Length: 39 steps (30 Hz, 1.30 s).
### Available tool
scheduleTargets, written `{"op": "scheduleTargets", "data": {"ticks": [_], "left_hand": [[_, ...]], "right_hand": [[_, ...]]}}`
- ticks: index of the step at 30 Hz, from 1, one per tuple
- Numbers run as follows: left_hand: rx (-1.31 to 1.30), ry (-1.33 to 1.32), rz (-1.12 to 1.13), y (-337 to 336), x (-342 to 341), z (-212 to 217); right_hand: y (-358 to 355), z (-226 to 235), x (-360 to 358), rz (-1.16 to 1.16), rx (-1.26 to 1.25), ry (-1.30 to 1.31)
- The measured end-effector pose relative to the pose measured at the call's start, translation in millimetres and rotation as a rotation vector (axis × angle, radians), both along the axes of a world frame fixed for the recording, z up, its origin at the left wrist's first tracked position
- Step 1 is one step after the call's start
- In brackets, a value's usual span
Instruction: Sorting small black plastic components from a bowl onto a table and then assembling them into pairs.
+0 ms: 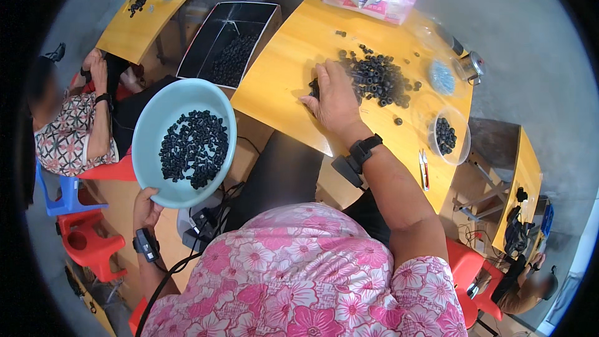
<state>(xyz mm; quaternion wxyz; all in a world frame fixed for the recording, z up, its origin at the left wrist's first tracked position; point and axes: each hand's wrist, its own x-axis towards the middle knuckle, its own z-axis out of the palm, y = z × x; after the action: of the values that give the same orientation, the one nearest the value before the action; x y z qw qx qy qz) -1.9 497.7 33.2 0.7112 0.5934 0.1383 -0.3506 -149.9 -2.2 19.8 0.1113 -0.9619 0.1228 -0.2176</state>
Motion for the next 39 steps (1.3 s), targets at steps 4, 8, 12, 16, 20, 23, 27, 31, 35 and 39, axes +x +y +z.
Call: {"op": "scheduleTargets", "data": {"ticks": [4, 8, 12, 16, 20, 23, 27, 31, 35, 39], "left_hand": [[0.005, 0.006, -0.015, 15.2, 2.5, -13.1], [0.031, -0.012, -0.100, 30.1, 4.4, -24.3], [0.068, 0.021, -0.191, 30.2, 3.1, -35.7], [0.170, 0.029, -0.210, -6.9, -5.4, -40.2], [0.115, 0.045, -0.230, -20.5, -1.7, -36.3], [0.133, 0.043, -0.308, -27.9, 10.0, -39.4], [0.119, 0.041, -0.387, -46.2, 26.9, -50.5], [0.052, 0.081, -0.383, -62.7, 37.2, -58.1], [0.026, 0.067, -0.415, -95.3, 39.7, -30.2], [0.028, 0.011, -0.497, -98.3, 54.1, -38.8]], "right_hand": [[4.4, -0.5, 5.8, 0.006, 0.063, 0.093], [2.1, -9.4, 6.8, 0.036, 0.027, 0.073], [7.3, -3.6, 9.5, 0.099, 0.041, 0.039], [6.7, -0.6, 9.1, 0.171, 0.078, 0.046], [8.2, 3.1, 7.8, 0.226, 0.069, 0.083], [15.6, 6.3, 8.7, 0.224, 0.044, 0.099], [26.3, 5.0, 13.8, 0.205, 0.099, 0.112], [41.8, 8.0, 19.3, 0.239, 0.141, 0.122], [40.1, 3.6, 19.9, 0.271, 0.131, 0.068], [45.3, 5.4, 23.9, 0.296, 0.144, 0.047]]}}
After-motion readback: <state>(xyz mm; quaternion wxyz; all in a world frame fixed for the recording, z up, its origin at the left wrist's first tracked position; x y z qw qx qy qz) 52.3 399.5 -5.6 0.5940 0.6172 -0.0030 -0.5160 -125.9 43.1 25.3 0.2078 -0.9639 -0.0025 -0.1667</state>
